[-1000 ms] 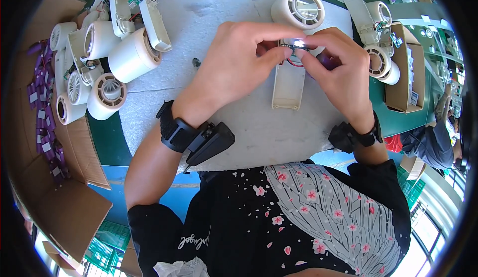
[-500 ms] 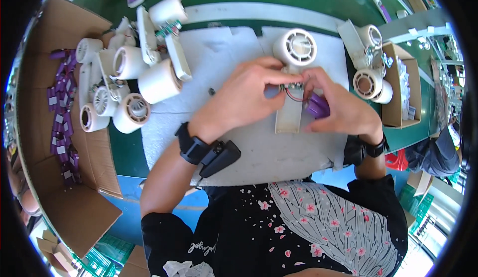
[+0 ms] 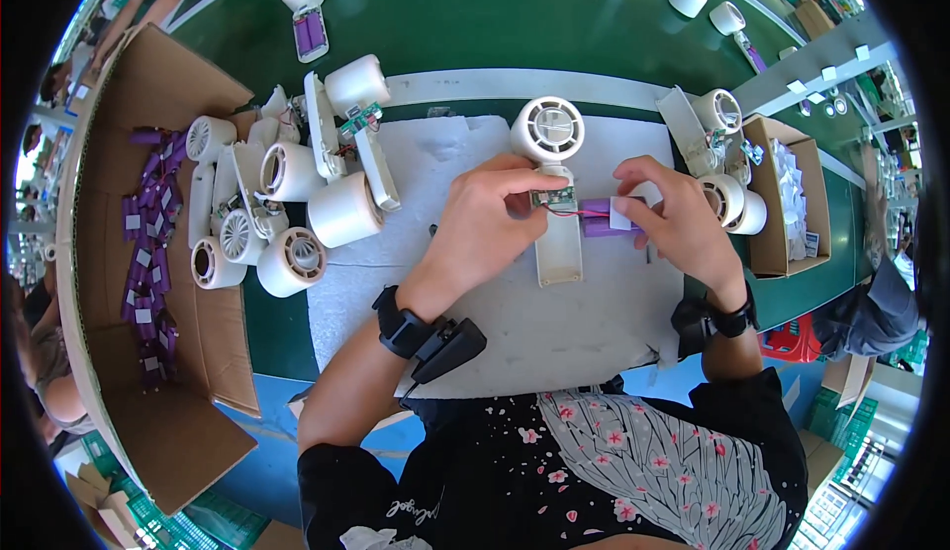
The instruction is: The person connects a battery pack to a circuit board by hand, fits the board into a plastic fan housing, and presses the battery pack into the handle. After setting the assembly aside, the person picks up another fan housing and battery pack to repeat the process.
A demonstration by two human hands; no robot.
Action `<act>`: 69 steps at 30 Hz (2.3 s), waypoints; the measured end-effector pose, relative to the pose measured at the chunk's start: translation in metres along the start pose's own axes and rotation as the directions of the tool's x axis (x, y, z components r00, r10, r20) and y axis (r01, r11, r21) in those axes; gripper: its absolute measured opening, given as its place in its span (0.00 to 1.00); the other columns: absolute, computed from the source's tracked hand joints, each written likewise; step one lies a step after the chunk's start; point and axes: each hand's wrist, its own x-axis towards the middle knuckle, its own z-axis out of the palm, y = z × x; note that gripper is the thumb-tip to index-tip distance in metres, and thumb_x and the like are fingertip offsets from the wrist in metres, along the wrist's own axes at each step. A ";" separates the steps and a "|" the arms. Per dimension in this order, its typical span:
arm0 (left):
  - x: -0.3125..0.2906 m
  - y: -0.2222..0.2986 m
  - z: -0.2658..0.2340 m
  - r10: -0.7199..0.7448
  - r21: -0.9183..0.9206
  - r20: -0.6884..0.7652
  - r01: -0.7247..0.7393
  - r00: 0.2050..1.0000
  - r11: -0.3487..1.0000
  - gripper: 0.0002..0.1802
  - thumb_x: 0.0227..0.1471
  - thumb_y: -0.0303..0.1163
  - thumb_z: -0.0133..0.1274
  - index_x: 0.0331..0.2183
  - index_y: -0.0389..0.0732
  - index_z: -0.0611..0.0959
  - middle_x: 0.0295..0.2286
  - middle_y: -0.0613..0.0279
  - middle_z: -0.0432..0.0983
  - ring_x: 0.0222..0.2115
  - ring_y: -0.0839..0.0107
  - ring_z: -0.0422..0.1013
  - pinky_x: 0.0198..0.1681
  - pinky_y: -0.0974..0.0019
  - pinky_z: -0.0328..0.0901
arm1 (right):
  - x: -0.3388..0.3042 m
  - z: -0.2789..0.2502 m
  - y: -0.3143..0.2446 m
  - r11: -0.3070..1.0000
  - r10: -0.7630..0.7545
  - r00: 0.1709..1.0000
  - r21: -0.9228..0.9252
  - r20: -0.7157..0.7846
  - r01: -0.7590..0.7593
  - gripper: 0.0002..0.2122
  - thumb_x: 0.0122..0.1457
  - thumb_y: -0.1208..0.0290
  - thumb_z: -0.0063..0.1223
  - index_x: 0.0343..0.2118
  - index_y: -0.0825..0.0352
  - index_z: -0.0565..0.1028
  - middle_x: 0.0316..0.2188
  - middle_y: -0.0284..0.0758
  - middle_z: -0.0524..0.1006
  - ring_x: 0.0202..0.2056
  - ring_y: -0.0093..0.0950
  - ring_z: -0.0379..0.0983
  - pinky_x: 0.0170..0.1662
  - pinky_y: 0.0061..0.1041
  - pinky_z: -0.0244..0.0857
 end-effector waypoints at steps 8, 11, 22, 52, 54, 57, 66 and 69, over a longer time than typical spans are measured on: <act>-0.004 0.002 0.004 -0.053 0.018 -0.028 0.053 0.998 0.998 0.18 0.41 0.17 0.53 0.37 0.40 0.85 0.33 0.59 0.76 0.27 0.70 0.74 0.32 0.71 0.69 | -0.002 0.012 0.027 0.733 -0.610 0.792 -0.405 -0.036 0.546 0.04 0.49 0.77 0.60 0.27 0.71 0.77 0.33 0.40 0.77 0.30 0.35 0.76 0.34 0.27 0.71; -0.004 0.001 0.005 -0.014 0.016 -0.049 0.015 0.999 1.000 0.18 0.41 0.16 0.53 0.37 0.40 0.84 0.32 0.59 0.76 0.27 0.70 0.74 0.32 0.71 0.69 | -0.005 0.015 0.026 0.705 -0.635 0.771 -0.449 -0.054 0.549 0.04 0.48 0.78 0.60 0.25 0.71 0.76 0.34 0.40 0.78 0.31 0.37 0.76 0.36 0.29 0.71; -0.003 0.004 0.002 0.013 0.125 0.023 -0.015 1.000 0.992 0.17 0.42 0.16 0.52 0.38 0.39 0.83 0.31 0.59 0.76 0.26 0.70 0.73 0.31 0.71 0.68 | -0.009 0.023 0.015 0.502 -0.604 0.788 -0.709 0.123 0.495 0.03 0.46 0.80 0.57 0.22 0.73 0.75 0.35 0.42 0.79 0.33 0.38 0.76 0.37 0.31 0.72; -0.002 0.001 -0.002 -0.035 0.059 0.072 0.031 0.997 0.998 0.19 0.42 0.19 0.53 0.40 0.41 0.84 0.32 0.60 0.78 0.25 0.75 0.72 0.33 0.71 0.68 | -0.001 0.030 0.029 0.402 -0.659 0.746 -0.793 0.096 0.457 0.08 0.49 0.80 0.51 0.32 0.73 0.66 0.29 0.41 0.68 0.31 0.39 0.69 0.38 0.33 0.66; -0.002 0.000 -0.002 -0.066 0.064 0.055 0.063 0.996 0.996 0.20 0.41 0.19 0.54 0.40 0.41 0.85 0.31 0.60 0.78 0.25 0.75 0.72 0.33 0.72 0.68 | 0.000 0.019 0.031 0.477 -0.645 0.761 -0.742 0.069 0.472 0.08 0.50 0.80 0.51 0.32 0.73 0.67 0.30 0.42 0.68 0.32 0.39 0.69 0.38 0.33 0.66; 0.000 -0.001 -0.001 -0.058 0.048 0.060 0.055 0.996 0.997 0.20 0.41 0.19 0.54 0.40 0.42 0.85 0.31 0.60 0.78 0.25 0.76 0.72 0.33 0.72 0.68 | -0.007 -0.004 0.035 0.674 -0.578 0.815 -0.586 -0.040 0.450 0.08 0.53 0.79 0.49 0.36 0.72 0.68 0.32 0.44 0.70 0.34 0.40 0.71 0.38 0.32 0.66; 0.000 -0.002 -0.001 -0.059 0.056 0.045 0.056 0.997 0.997 0.21 0.42 0.18 0.54 0.41 0.42 0.85 0.32 0.60 0.78 0.25 0.76 0.72 0.32 0.73 0.68 | -0.047 -0.083 0.043 0.941 -0.133 0.790 -0.325 -0.599 -0.088 0.15 0.54 0.73 0.57 0.45 0.68 0.75 0.40 0.42 0.77 0.40 0.32 0.75 0.44 0.26 0.67; 0.001 -0.001 -0.003 -0.049 0.059 0.049 0.047 0.998 0.997 0.21 0.42 0.18 0.54 0.41 0.43 0.85 0.32 0.60 0.78 0.24 0.76 0.72 0.32 0.74 0.67 | -0.024 -0.006 0.021 0.792 -0.538 0.820 -0.449 -0.193 0.414 0.18 0.49 0.77 0.61 0.45 0.69 0.75 0.42 0.38 0.77 0.45 0.28 0.72 0.48 0.27 0.66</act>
